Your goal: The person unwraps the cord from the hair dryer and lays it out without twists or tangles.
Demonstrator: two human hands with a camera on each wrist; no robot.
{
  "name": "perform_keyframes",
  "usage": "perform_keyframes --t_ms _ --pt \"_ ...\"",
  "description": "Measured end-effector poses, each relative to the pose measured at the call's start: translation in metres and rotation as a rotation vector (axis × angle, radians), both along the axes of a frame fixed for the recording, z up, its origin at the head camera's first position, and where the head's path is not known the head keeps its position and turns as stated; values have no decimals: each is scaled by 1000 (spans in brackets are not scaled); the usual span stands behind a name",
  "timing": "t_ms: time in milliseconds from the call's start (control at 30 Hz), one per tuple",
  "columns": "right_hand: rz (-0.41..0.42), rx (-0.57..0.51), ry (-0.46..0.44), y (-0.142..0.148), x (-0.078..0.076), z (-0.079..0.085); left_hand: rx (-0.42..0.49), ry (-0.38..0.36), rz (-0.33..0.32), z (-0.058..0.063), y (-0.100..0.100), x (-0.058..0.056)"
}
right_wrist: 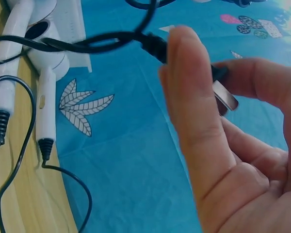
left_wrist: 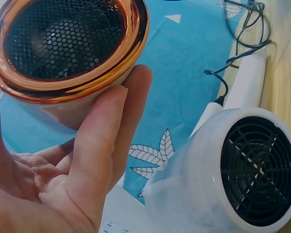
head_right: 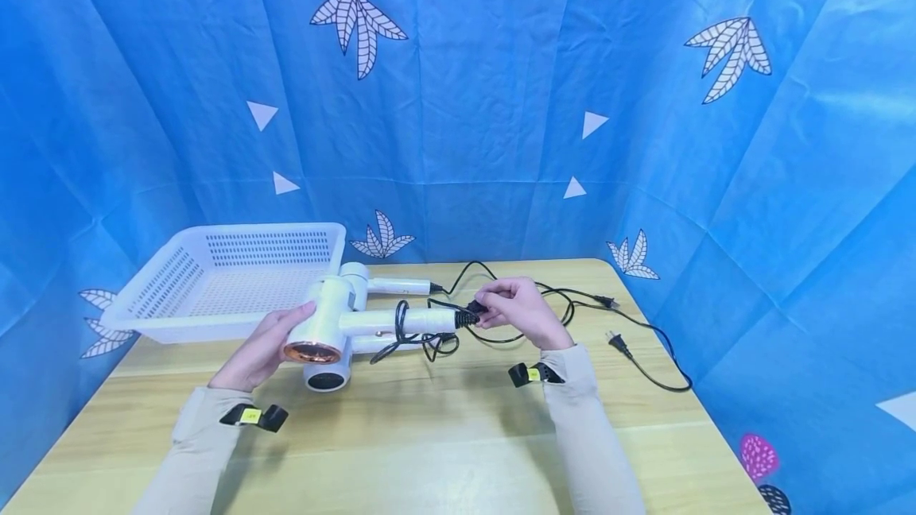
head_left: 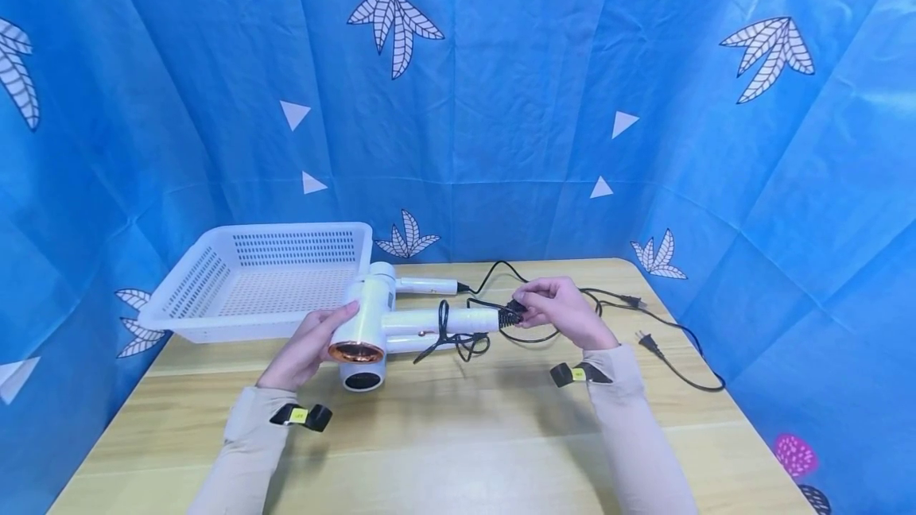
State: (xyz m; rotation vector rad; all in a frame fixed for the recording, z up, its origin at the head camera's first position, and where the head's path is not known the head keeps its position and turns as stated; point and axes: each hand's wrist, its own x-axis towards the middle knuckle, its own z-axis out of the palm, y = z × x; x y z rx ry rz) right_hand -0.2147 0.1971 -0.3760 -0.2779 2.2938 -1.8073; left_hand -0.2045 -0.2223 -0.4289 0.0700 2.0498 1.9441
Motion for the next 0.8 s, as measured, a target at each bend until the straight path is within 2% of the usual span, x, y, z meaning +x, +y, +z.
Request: perform_keyframes --t_ms 200,367,800 --pt "-83 -123 21 -4 1 3 -21 7 -18 0 0 1" --pt "-119 -180 50 -6 -1 2 -10 7 -43 -1 1 2" --pt "-130 -306 163 -14 3 4 -30 6 -96 0 3 2"
